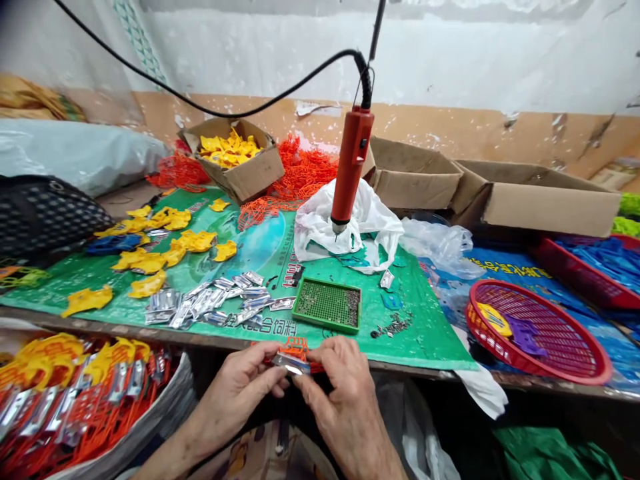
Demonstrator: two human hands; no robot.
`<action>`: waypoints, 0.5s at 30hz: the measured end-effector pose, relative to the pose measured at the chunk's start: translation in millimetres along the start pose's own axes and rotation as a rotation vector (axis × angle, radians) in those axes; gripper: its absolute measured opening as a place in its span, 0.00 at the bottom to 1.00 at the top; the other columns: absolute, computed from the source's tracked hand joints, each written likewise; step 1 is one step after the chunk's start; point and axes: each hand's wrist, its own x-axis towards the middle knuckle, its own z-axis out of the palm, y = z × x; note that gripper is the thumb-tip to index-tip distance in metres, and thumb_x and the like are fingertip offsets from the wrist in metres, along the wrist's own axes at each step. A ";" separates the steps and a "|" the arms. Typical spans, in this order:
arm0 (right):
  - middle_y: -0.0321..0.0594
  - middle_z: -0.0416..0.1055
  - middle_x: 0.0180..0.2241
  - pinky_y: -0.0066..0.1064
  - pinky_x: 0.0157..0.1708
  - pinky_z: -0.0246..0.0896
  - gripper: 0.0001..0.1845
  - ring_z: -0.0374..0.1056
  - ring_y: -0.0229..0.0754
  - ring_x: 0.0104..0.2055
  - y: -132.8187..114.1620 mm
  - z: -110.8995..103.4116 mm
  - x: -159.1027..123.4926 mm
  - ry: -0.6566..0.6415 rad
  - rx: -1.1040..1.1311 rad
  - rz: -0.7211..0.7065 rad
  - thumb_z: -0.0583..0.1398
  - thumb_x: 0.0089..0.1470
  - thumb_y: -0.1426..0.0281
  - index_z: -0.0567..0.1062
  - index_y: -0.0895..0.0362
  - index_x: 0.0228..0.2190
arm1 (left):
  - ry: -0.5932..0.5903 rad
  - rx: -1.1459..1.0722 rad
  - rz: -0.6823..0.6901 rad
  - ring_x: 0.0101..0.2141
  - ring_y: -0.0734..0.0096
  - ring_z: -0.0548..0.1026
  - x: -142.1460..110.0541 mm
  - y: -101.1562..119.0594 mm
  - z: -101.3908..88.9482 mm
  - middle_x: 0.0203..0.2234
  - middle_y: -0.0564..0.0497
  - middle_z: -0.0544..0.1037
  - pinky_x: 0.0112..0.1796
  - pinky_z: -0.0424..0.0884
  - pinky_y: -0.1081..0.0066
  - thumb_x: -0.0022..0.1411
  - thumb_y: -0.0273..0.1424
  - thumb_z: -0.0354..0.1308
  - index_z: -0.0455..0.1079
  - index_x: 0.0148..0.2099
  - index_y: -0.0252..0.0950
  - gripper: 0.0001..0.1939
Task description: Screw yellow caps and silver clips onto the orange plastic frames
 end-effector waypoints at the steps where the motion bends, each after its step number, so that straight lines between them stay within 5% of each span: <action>1: 0.40 0.70 0.33 0.34 0.36 0.60 0.03 0.65 0.43 0.37 0.4 1.7 -1.7 0.029 -0.024 -0.018 0.62 0.57 0.68 0.76 0.53 0.35 | 0.014 -0.015 -0.003 0.26 0.68 0.76 0.1 -1.1 -0.1 0.29 0.47 0.80 0.28 0.75 0.73 0.61 0.30 0.59 0.78 0.46 0.33 0.13; 7: 0.40 0.71 0.33 0.34 0.34 0.61 0.08 0.67 0.42 0.35 5.5 9.1 -5.1 0.139 -0.103 -0.173 0.61 0.56 0.74 0.75 0.53 0.39 | 0.005 -0.050 0.036 0.33 0.63 0.78 -0.5 -7.3 -2.7 0.37 0.45 0.80 0.33 0.76 0.72 0.62 0.32 0.59 0.77 0.50 0.37 0.15; 15: 0.39 0.70 0.32 0.34 0.36 0.63 0.14 0.67 0.41 0.36 9.2 9.4 -9.3 0.121 -0.044 -0.246 0.61 0.55 0.80 0.74 0.52 0.41 | 0.040 0.222 0.362 0.35 0.66 0.78 -0.6 -16.4 -8.2 0.34 0.48 0.82 0.39 0.71 0.75 0.62 0.26 0.60 0.79 0.43 0.41 0.10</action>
